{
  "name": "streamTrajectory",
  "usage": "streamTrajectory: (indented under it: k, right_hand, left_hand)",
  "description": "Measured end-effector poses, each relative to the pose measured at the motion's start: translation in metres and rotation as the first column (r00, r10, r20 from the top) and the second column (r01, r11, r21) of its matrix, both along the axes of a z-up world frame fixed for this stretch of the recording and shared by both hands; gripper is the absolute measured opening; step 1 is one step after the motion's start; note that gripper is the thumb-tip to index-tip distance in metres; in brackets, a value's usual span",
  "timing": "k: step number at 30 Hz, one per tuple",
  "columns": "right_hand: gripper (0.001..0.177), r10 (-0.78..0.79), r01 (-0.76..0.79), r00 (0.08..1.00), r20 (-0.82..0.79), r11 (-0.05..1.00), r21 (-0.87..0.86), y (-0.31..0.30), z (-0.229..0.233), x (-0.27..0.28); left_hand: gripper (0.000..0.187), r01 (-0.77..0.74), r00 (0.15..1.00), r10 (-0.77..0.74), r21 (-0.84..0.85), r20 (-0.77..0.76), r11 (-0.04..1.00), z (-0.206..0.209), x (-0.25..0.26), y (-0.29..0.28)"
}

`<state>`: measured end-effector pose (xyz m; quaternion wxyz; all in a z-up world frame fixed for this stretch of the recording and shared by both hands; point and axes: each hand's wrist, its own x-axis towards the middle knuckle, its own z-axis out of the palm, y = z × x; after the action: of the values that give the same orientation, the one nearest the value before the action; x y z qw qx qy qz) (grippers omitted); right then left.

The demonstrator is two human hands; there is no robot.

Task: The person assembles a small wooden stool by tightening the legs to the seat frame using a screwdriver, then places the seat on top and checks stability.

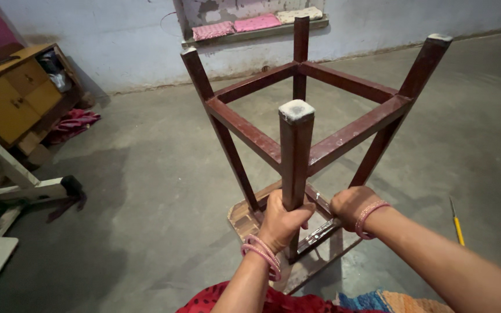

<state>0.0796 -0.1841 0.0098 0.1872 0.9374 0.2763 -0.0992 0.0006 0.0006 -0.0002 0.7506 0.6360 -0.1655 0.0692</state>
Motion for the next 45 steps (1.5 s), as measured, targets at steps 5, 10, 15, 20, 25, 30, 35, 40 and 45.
streamTrajectory:
  k: [5, 10, 15, 20, 25, 30, 35, 40, 45]
  right_hand:
    - [0.016, 0.085, -0.085, 0.996, 0.039, 0.996, -0.007, 0.008, -0.008, 0.005]
    - [0.03, 0.164, -0.164, 0.986, 0.025, 0.986, 0.014, 0.009, -0.019, 0.013]
    - [0.023, 0.358, -0.358, 0.934, 0.012, 0.932, 0.05, 0.012, -0.021, 0.018]
    - [0.024, 0.309, -0.307, 0.951, -0.025, 0.951, 0.042, 0.021, -0.018, 0.022]
    - [0.02, 0.186, -0.186, 0.982, 0.0, 0.982, 0.036, 0.034, -0.007, 0.024]
    - [0.023, -0.052, 0.061, 0.995, -0.082, 0.992, 0.109, 0.046, 0.002, 0.021]
    - [0.026, -0.194, 0.205, 0.974, -0.115, 0.974, 0.096, 0.05, 0.004, 0.02]
    - [0.028, 0.008, 0.002, 0.994, -0.105, 0.996, 0.089, 0.035, -0.007, 0.01]
    - [0.013, 0.399, -0.401, 0.916, 0.049, 0.914, 0.057, 0.014, -0.026, 0.002]
  left_hand:
    - [0.017, -0.009, 1.0, 0.009, 0.024, 0.016, 1.0, -0.001, 0.0, 0.001]
    - [0.011, 0.021, 1.0, -0.021, -0.034, 0.004, 0.999, -0.001, -0.001, 0.0]
    - [0.013, 0.0, 1.0, 0.0, -0.014, 0.018, 1.0, 0.0, -0.002, 0.0]
    - [0.016, 0.0, 1.0, 0.0, -0.051, 0.001, 0.999, -0.006, 0.004, 0.0]
    - [0.011, 0.005, 1.0, -0.005, -0.032, 0.005, 0.999, -0.012, 0.007, 0.004]
    - [0.011, 0.008, 1.0, -0.006, -0.087, 0.024, 0.996, -0.016, 0.01, 0.004]
    - [0.011, 0.006, 1.0, -0.005, -0.04, 0.023, 0.999, -0.016, 0.009, 0.007]
    - [0.012, 0.0, 1.0, 0.002, -0.087, 0.026, 0.996, -0.008, 0.003, 0.006]
    - [0.012, -0.002, 1.0, 0.003, -0.037, 0.027, 0.999, -0.01, 0.0, 0.006]
